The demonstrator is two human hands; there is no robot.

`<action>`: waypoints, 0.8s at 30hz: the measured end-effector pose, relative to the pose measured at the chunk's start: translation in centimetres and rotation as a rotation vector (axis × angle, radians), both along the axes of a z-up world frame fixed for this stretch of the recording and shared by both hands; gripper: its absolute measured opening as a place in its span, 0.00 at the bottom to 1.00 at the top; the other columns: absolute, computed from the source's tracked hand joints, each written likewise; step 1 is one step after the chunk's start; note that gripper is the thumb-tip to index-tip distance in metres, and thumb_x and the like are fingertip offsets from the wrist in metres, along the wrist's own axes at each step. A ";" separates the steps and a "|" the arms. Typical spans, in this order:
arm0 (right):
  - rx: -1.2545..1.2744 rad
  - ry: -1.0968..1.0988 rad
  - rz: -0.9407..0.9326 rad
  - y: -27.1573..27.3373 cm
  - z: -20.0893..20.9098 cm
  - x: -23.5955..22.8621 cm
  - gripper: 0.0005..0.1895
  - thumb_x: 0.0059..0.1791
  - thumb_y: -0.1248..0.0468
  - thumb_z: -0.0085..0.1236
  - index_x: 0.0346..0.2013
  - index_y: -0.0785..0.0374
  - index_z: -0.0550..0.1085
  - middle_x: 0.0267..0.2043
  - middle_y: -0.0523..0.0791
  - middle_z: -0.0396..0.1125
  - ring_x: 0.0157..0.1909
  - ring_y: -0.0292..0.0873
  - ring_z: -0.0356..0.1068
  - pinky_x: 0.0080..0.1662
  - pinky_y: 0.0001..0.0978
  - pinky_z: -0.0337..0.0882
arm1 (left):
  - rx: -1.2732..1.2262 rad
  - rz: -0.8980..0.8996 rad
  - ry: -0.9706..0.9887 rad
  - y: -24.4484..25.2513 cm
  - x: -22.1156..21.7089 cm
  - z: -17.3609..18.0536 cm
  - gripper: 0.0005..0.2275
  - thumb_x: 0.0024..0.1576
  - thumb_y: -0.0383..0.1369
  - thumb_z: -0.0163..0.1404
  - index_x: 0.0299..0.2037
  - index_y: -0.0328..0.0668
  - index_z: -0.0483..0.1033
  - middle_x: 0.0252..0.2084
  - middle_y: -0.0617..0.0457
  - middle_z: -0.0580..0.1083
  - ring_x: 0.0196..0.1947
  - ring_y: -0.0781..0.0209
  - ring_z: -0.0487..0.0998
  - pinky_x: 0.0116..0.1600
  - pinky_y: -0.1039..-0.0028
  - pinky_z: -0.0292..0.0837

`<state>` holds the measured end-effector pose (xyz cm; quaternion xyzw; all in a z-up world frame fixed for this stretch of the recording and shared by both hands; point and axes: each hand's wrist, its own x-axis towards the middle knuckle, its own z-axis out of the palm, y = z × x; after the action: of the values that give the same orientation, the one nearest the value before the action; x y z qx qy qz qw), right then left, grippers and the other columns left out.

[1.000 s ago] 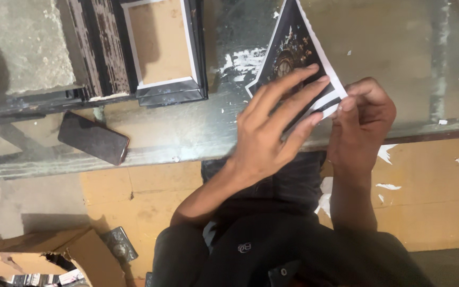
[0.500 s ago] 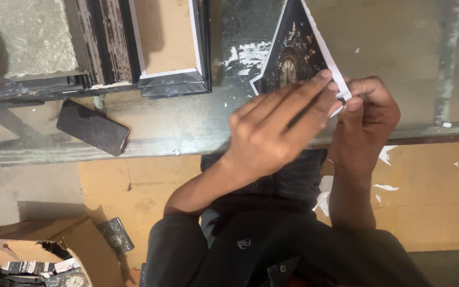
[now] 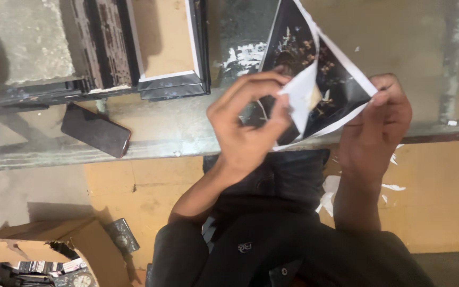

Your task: The person assembles picture frames by hand on a glass table. They pick up a frame, insert a backing board, and then place a printed image of a clock into the frame. The person repeats this process for multiple frames, stacking the completed units on the table.

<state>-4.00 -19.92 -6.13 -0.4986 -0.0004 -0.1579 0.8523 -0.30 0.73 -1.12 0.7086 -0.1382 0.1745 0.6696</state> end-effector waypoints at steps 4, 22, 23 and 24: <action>0.135 0.055 -0.017 -2.9 -0.6 0.3 0.11 0.67 0.61 0.53 0.48 0.69 0.69 0.49 0.48 0.69 0.46 0.37 0.69 0.52 0.26 0.73 | -0.330 0.098 0.157 0.9 -0.1 -1.6 0.05 0.64 0.28 0.50 0.42 0.34 0.73 0.44 0.50 0.75 0.28 0.67 0.74 0.31 0.76 0.73; -1.091 -0.301 -0.350 -5.8 -1.2 9.8 0.12 0.59 0.74 0.58 0.54 0.83 0.69 0.52 0.55 0.70 0.52 0.46 0.74 0.54 0.37 0.75 | -1.149 0.342 0.343 12.7 -6.5 1.3 0.16 0.65 0.37 0.42 0.58 0.35 0.70 0.59 0.45 0.73 0.63 0.50 0.74 0.71 0.57 0.70; -1.143 -0.263 -0.299 -5.3 -1.2 11.3 0.11 0.60 0.72 0.58 0.53 0.80 0.70 0.51 0.54 0.71 0.51 0.47 0.73 0.54 0.38 0.75 | -1.134 0.316 0.371 12.6 -6.8 0.8 0.17 0.65 0.37 0.42 0.58 0.34 0.70 0.59 0.44 0.73 0.62 0.50 0.74 0.70 0.57 0.70; -1.194 -0.224 -0.248 -4.6 -1.3 12.9 0.11 0.61 0.70 0.57 0.53 0.78 0.71 0.50 0.54 0.71 0.51 0.47 0.73 0.53 0.40 0.75 | -1.119 0.290 0.400 12.3 -6.9 0.2 0.17 0.65 0.37 0.43 0.58 0.33 0.70 0.58 0.44 0.73 0.61 0.49 0.75 0.69 0.57 0.70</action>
<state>8.95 -24.51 -7.44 -0.8662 -0.1202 -0.2796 0.3964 -7.16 13.00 -0.96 0.2802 0.2007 0.1738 0.9225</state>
